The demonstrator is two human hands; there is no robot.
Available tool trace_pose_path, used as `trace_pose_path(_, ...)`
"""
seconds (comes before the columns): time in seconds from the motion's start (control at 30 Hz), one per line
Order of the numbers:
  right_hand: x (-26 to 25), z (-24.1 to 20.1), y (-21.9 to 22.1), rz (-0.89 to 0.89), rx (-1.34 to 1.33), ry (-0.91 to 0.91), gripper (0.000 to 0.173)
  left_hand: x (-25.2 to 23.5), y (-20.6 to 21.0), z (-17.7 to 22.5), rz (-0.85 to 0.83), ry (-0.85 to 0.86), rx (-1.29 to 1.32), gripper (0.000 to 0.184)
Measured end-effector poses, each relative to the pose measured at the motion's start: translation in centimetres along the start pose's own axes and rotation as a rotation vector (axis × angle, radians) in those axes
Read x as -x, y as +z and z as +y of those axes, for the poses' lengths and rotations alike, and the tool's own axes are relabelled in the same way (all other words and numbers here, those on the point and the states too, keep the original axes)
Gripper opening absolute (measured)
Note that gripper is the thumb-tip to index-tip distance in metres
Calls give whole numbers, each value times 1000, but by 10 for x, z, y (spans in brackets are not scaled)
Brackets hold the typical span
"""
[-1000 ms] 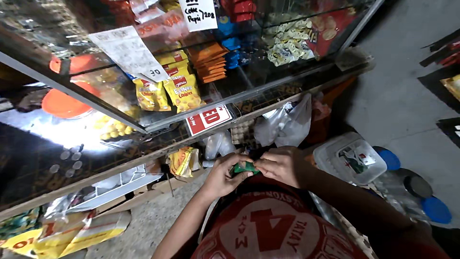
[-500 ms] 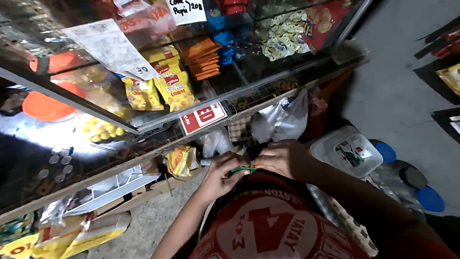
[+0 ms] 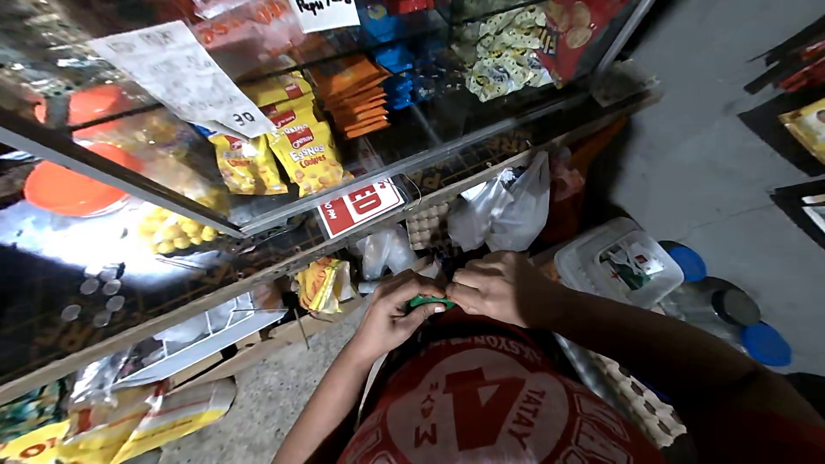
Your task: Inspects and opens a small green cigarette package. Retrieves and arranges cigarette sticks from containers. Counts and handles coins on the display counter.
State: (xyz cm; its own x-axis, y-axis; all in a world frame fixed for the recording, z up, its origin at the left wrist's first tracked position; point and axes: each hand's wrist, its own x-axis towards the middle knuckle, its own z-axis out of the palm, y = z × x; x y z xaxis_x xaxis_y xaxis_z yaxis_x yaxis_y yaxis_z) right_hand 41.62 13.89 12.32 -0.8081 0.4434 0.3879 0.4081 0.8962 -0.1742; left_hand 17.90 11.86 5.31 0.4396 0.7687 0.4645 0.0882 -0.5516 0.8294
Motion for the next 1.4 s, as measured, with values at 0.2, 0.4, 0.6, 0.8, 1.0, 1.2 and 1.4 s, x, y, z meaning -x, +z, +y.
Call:
trace_pose_path(0.2,-1,0,8,75,-108,91,15,0,-2,2,0,41,-29,15)
trace_pose_path(0.4,1,-3,11,88,-127,124,16,1,-3,3,5,58,-95,15)
trace_pose_path(0.6,-2,-5,23,234,-442,381,14,-3,-6,9,48,126,-162,14)
trace_pose_path(0.8,7,-18,29,554,-538,460,15,-10,-9,7,166,177,-169,12)
trace_pose_path(1.0,7,-5,21,489,-459,338,27,-25,-15,13,138,250,-213,13)
trace_pose_path(1.2,15,-13,20,504,-139,188,10,-30,-14,8,147,286,-362,14)
trace_pose_path(1.4,24,-18,16,345,-279,404,19,-26,-22,-7,165,248,-460,16)
